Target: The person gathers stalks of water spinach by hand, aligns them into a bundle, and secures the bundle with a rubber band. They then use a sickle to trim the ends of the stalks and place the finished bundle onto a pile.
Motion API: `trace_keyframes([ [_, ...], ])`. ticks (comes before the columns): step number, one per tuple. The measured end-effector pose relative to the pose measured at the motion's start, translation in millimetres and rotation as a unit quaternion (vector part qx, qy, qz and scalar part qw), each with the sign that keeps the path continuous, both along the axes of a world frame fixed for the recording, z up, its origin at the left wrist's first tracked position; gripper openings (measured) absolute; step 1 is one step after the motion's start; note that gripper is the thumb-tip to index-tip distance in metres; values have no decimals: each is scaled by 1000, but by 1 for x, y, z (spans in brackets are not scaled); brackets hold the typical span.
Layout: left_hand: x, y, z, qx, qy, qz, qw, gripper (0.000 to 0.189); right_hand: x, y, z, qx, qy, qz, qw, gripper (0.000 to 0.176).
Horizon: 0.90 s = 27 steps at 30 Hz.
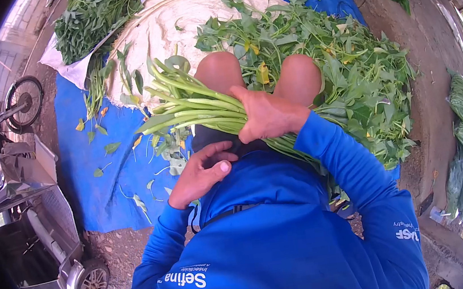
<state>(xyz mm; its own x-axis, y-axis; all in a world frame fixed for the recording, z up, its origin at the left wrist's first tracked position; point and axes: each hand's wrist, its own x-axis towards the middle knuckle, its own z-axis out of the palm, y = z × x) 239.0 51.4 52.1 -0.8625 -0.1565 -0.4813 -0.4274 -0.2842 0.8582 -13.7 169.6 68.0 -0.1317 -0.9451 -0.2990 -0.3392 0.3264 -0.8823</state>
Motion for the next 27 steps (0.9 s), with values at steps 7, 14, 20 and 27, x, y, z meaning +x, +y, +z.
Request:
trace_keyframes([
  [7, -143, 9, 6, 106, 365, 196, 904, 117, -14, 17, 70, -118, 156, -95, 976, 95],
  [14, -200, -26, 184, 47, 520, 194, 831, 82, 3, -25, 184, -312, 391, -240, 832, 97],
  [20, -123, -74, 328, -313, 413, 2, 855, 60, 54, -47, 235, -456, 404, -167, 775, 117],
  [27, -111, -28, 103, -10, 38, -97, 994, 48, 46, 81, 63, -105, -36, -31, 993, 82],
])
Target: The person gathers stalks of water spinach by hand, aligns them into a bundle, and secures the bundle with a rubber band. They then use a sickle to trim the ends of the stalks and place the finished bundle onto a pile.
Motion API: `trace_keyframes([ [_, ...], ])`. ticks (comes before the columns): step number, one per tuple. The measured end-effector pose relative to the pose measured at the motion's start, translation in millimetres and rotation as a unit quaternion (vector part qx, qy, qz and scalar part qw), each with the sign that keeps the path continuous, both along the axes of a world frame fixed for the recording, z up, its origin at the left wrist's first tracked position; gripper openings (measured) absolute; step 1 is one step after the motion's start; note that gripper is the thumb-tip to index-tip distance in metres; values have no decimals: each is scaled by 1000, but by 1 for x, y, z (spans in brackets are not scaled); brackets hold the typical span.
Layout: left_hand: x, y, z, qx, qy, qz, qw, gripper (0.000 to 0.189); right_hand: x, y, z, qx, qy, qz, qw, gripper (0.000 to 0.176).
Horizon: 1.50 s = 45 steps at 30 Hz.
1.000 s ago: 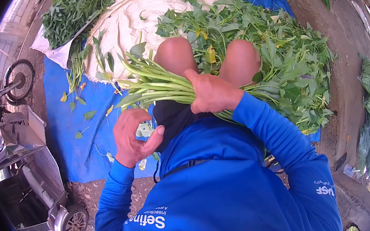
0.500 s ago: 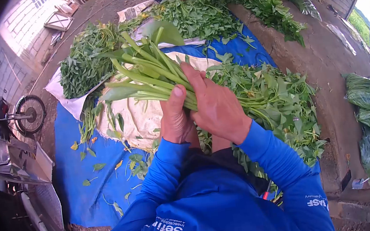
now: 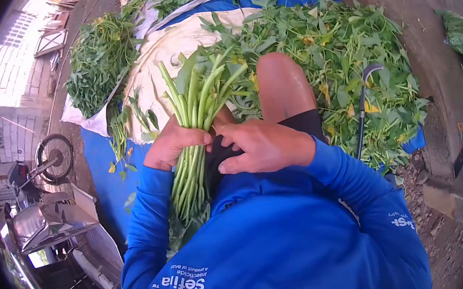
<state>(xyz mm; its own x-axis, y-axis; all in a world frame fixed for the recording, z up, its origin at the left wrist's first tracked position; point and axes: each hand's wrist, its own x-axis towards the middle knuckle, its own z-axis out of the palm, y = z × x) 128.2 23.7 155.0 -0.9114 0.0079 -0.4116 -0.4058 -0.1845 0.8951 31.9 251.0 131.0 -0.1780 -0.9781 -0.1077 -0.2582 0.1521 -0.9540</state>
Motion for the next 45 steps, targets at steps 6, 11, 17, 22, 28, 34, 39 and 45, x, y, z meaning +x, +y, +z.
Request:
trace_keyframes([
  [6, -28, 43, -47, 82, -6, -35, 996, 61, -15, 34, -20, -157, -280, -328, 888, 67],
  [11, -40, 47, -43, 39, -3, -107, 994, 70, -12, 18, -33, -308, -261, -405, 820, 58],
  [17, -60, 81, -73, -66, -66, -182, 979, 72, -62, 71, -96, 110, -298, -340, 885, 71],
  [22, -66, 83, -102, -89, -71, -211, 971, 77, -108, 114, -77, -94, 61, -533, 838, 47],
  [28, -77, 82, -100, -126, -98, -201, 967, 88, -86, 60, -44, -57, 454, -144, 877, 17],
  [34, -89, 72, -108, -96, -120, -247, 957, 71, -75, 72, -87, -43, 291, -320, 900, 22],
  [39, -79, 18, -109, 132, -153, -108, 973, 57, -75, 106, -42, -34, -12, -518, 854, 32],
  [45, -66, 13, -99, 197, -93, -53, 975, 69, -47, 38, -70, -156, -215, -430, 863, 21],
])
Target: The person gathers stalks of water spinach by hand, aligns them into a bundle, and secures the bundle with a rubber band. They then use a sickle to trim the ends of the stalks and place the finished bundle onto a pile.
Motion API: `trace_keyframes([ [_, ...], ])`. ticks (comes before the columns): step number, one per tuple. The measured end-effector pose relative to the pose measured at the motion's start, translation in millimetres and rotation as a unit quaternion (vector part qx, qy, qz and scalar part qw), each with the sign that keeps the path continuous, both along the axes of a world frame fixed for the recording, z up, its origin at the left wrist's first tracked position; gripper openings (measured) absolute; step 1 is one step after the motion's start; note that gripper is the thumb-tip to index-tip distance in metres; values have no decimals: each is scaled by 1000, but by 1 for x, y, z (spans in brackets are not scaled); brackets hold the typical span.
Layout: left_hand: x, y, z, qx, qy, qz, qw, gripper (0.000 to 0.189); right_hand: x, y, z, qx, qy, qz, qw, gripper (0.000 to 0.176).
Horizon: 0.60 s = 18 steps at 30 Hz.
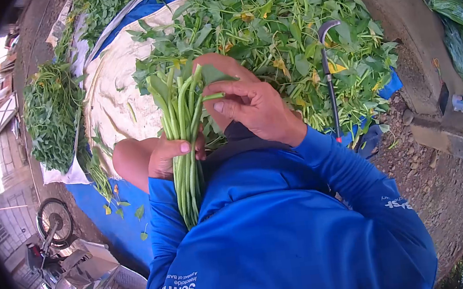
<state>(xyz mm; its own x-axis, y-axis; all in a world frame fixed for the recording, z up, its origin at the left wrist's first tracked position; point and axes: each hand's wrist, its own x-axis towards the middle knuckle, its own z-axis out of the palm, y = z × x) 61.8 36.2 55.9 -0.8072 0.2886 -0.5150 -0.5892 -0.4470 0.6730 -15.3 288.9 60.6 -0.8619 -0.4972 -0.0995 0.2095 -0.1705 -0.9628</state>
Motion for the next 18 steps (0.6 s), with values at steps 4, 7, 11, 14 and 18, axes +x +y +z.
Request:
trace_keyframes([
  [4, 4, 3, 0, 3, 7, 6, 1000, 76, -14, -27, -28, -38, 156, -65, 985, 17],
  [7, 6, 9, 8, 10, 35, -32, 999, 79, -35, -34, -17, 35, -25, 5, 999, 17],
  [11, 11, 3, 2, 42, -13, -5, 999, 74, -67, -63, -24, 84, 26, 30, 996, 15],
  [14, 24, -26, -11, 76, 44, 32, 996, 72, -66, -48, 0, -76, -72, -182, 978, 13],
  [18, 26, -32, -14, 93, 59, 43, 993, 71, -19, -40, -6, -14, -71, 74, 995, 19],
])
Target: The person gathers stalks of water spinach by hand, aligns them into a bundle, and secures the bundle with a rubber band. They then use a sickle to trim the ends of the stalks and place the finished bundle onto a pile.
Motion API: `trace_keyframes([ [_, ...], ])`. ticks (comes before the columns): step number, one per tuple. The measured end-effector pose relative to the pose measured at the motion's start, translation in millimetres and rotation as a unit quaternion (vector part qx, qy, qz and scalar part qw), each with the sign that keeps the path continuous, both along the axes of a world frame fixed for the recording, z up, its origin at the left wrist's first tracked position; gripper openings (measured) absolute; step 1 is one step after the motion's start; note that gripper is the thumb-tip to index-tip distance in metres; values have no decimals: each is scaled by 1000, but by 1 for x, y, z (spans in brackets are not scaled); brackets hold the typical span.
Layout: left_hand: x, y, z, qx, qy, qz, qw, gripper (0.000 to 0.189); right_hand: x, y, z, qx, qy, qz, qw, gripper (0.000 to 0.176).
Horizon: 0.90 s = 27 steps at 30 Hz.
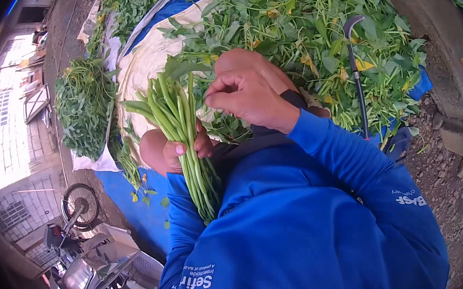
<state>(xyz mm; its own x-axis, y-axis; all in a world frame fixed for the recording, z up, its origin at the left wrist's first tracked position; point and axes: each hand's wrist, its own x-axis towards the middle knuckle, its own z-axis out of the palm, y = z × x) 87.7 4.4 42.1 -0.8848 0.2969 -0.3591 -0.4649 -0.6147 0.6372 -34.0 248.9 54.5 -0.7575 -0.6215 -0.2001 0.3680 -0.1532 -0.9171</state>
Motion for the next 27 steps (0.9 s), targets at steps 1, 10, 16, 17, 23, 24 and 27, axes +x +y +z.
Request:
trace_keyframes([
  [1, -1, 1, 1, -11, -10, 3, 1000, 71, 10, -7, 10, 15, 82, -19, 996, 25],
  [10, -2, 10, 2, -54, -15, 30, 998, 74, -21, -27, 24, 88, -4, 12, 996, 33],
  [16, 6, -1, -16, -92, -37, 64, 993, 78, 12, -24, 12, -34, -29, -97, 994, 24],
  [17, 6, 2, -15, -78, -46, 71, 993, 79, 13, -22, 14, -66, -2, -99, 993, 22],
  [23, -1, 18, 1, -48, -22, 53, 997, 76, -18, -63, 0, -70, 237, -74, 966, 26],
  [24, 0, 8, 1, -53, -24, 51, 997, 75, -21, -73, -2, -132, 194, -58, 970, 28],
  [27, 3, 5, 17, -72, 7, 53, 996, 69, -25, -40, 34, -24, 76, -105, 991, 35],
])
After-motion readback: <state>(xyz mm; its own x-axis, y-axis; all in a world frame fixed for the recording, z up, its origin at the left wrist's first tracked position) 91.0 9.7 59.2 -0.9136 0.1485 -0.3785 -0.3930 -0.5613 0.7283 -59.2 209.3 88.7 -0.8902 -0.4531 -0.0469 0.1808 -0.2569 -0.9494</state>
